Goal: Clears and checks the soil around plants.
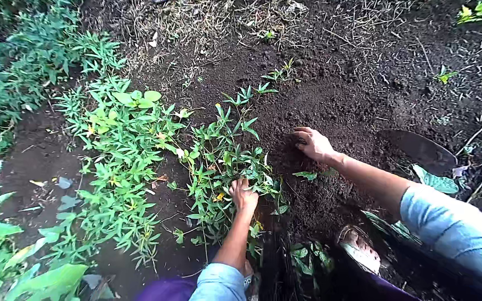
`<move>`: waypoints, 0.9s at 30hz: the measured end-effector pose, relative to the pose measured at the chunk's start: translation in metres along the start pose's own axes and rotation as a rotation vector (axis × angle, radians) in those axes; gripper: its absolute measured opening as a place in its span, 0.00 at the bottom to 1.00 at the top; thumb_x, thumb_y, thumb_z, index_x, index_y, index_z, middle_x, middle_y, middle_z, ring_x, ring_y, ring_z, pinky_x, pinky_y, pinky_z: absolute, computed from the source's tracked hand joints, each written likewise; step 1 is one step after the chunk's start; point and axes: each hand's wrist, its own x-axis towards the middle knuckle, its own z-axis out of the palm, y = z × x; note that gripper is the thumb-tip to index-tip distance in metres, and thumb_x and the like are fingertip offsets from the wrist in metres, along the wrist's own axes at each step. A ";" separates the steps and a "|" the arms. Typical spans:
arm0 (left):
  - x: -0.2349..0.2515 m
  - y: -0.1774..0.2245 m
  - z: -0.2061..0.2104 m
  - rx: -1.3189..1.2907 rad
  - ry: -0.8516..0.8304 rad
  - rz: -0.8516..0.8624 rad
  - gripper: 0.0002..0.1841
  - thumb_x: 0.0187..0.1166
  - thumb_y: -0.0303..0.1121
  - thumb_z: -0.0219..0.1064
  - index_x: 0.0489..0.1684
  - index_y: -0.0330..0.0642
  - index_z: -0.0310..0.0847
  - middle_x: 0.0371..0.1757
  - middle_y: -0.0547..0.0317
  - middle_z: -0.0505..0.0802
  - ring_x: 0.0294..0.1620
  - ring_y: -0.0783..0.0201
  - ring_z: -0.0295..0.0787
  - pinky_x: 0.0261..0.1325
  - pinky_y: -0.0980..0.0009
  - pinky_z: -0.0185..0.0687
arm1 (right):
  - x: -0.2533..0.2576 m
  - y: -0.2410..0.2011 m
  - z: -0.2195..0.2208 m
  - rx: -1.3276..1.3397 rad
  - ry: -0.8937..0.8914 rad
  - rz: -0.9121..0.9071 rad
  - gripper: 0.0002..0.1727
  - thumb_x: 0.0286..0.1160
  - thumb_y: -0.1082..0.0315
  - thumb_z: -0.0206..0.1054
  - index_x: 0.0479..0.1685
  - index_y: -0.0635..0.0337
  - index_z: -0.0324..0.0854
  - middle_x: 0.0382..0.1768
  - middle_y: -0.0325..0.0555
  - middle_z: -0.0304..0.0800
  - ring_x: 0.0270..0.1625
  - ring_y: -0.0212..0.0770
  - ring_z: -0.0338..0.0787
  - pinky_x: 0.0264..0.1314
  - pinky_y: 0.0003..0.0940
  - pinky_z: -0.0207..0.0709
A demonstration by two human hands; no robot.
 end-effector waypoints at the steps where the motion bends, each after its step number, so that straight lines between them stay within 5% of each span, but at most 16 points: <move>1: 0.004 -0.001 0.000 -0.156 0.100 0.011 0.21 0.72 0.29 0.70 0.65 0.30 0.86 0.72 0.35 0.86 0.81 0.39 0.73 0.85 0.46 0.60 | 0.011 0.000 -0.001 -0.014 0.016 0.079 0.29 0.83 0.66 0.67 0.84 0.62 0.72 0.89 0.61 0.63 0.86 0.67 0.68 0.81 0.70 0.65; 4: 0.019 0.005 0.004 -0.633 0.134 -0.025 0.22 0.81 0.20 0.64 0.72 0.19 0.74 0.74 0.27 0.81 0.79 0.43 0.75 0.85 0.57 0.66 | 0.034 -0.009 0.018 -0.075 -0.056 0.147 0.40 0.89 0.51 0.61 0.94 0.60 0.54 0.95 0.63 0.45 0.95 0.70 0.48 0.88 0.71 0.52; 6: 0.025 0.013 0.004 -0.926 0.013 -0.115 0.23 0.88 0.20 0.57 0.81 0.22 0.63 0.77 0.30 0.78 0.77 0.50 0.75 0.81 0.61 0.69 | 0.034 -0.020 0.037 -0.108 -0.119 0.051 0.39 0.89 0.48 0.59 0.94 0.57 0.56 0.95 0.61 0.46 0.95 0.70 0.44 0.90 0.70 0.48; 9: 0.036 0.021 0.000 -1.014 -0.123 -0.184 0.25 0.89 0.20 0.55 0.84 0.25 0.60 0.79 0.31 0.76 0.77 0.50 0.75 0.80 0.58 0.70 | 0.021 -0.039 0.051 -0.128 -0.246 -0.175 0.31 0.82 0.55 0.69 0.83 0.59 0.75 0.90 0.56 0.63 0.94 0.66 0.51 0.92 0.64 0.50; 12: 0.027 0.013 0.002 -1.137 -0.145 -0.139 0.24 0.90 0.20 0.51 0.85 0.31 0.58 0.77 0.40 0.77 0.71 0.60 0.76 0.73 0.65 0.74 | -0.003 -0.045 0.044 -0.082 -0.287 -0.248 0.18 0.76 0.76 0.68 0.65 0.63 0.86 0.77 0.57 0.81 0.83 0.61 0.75 0.83 0.64 0.66; 15: 0.027 -0.003 0.018 -0.750 -0.020 0.013 0.22 0.86 0.24 0.60 0.77 0.25 0.71 0.78 0.31 0.79 0.81 0.47 0.73 0.84 0.56 0.67 | -0.018 -0.019 0.024 -0.071 -0.083 -0.153 0.17 0.74 0.80 0.65 0.57 0.59 0.90 0.68 0.56 0.88 0.69 0.63 0.86 0.68 0.70 0.77; 19: -0.004 -0.002 0.039 -0.288 0.032 0.083 0.23 0.92 0.32 0.53 0.79 0.27 0.74 0.85 0.35 0.75 0.92 0.41 0.60 0.95 0.53 0.45 | -0.050 -0.001 0.015 -0.119 -0.036 0.054 0.20 0.85 0.72 0.61 0.72 0.59 0.83 0.82 0.57 0.76 0.83 0.66 0.74 0.78 0.68 0.69; 24: -0.043 0.000 0.080 -0.237 0.206 -0.018 0.30 0.90 0.33 0.56 0.89 0.26 0.58 0.91 0.28 0.63 0.92 0.39 0.59 0.93 0.55 0.55 | -0.117 -0.009 0.035 -0.025 0.132 0.325 0.21 0.90 0.60 0.59 0.75 0.56 0.80 0.78 0.63 0.76 0.69 0.70 0.83 0.61 0.72 0.77; 27: -0.059 0.003 0.095 -0.251 0.225 -0.018 0.35 0.85 0.28 0.60 0.90 0.24 0.52 0.90 0.23 0.60 0.92 0.36 0.59 0.91 0.53 0.58 | -0.148 -0.011 0.044 0.074 0.088 0.442 0.25 0.91 0.59 0.57 0.82 0.59 0.72 0.82 0.68 0.69 0.71 0.69 0.84 0.68 0.67 0.78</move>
